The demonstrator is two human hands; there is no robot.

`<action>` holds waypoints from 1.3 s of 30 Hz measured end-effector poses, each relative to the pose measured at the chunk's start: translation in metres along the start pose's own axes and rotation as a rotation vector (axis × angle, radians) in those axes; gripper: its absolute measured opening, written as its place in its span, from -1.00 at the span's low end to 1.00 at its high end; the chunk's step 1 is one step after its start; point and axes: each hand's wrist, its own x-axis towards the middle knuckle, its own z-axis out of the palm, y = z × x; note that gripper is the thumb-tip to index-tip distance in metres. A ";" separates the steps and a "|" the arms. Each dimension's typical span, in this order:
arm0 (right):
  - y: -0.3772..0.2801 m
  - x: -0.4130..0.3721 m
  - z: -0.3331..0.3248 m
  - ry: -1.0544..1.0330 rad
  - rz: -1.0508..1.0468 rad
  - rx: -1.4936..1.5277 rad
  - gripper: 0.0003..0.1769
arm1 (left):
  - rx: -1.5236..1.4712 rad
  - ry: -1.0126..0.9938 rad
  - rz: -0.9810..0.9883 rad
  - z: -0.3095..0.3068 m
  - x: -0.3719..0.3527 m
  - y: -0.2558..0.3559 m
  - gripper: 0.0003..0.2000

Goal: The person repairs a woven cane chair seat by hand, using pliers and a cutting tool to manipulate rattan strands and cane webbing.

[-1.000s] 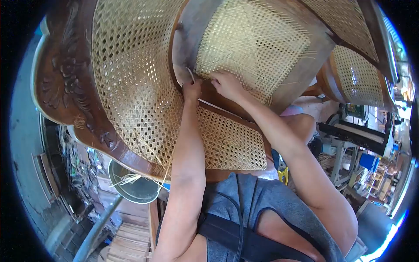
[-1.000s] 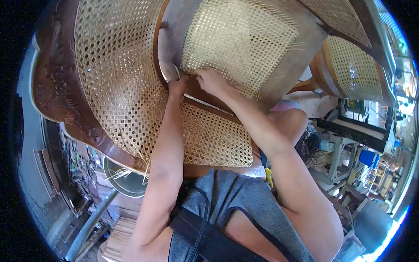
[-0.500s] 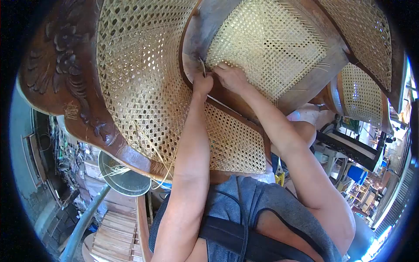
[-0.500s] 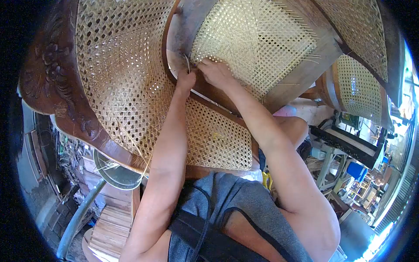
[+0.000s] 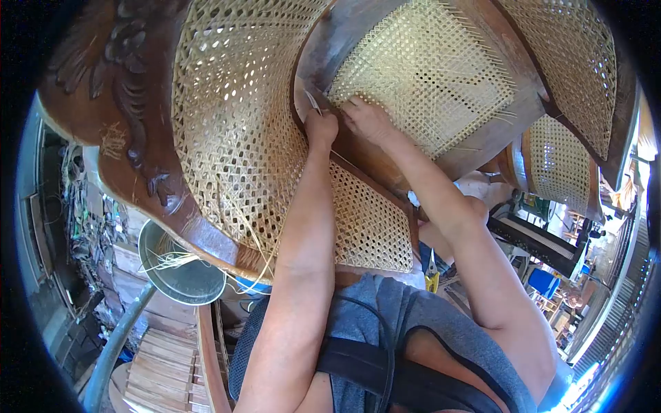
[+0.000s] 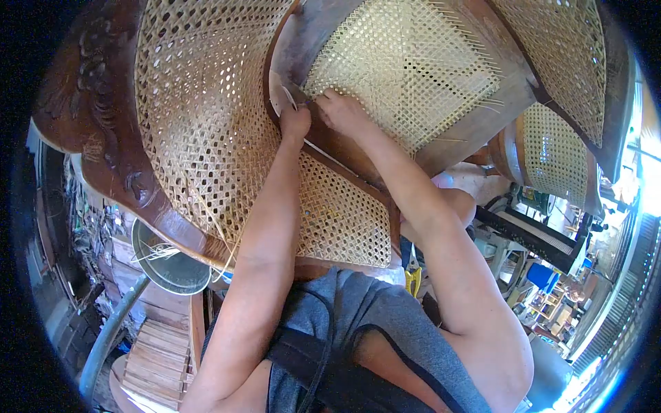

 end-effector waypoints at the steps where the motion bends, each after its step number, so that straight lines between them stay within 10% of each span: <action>1: -0.001 0.002 -0.001 -0.007 0.012 0.000 -0.68 | 0.035 -0.022 -0.015 -0.001 0.000 0.001 -0.72; 27: -0.034 0.045 -0.037 -0.334 0.402 -0.080 -0.79 | 0.077 -0.077 0.014 0.003 0.012 -0.016 -0.67; 29: -0.036 0.043 -0.037 -0.321 0.396 -0.075 -0.79 | 0.093 -0.284 -0.141 -0.009 0.008 0.005 -0.28; 39: -0.038 0.042 -0.027 -0.285 0.431 -0.090 -0.78 | 0.103 -0.099 -0.062 0.000 0.006 -0.007 -0.66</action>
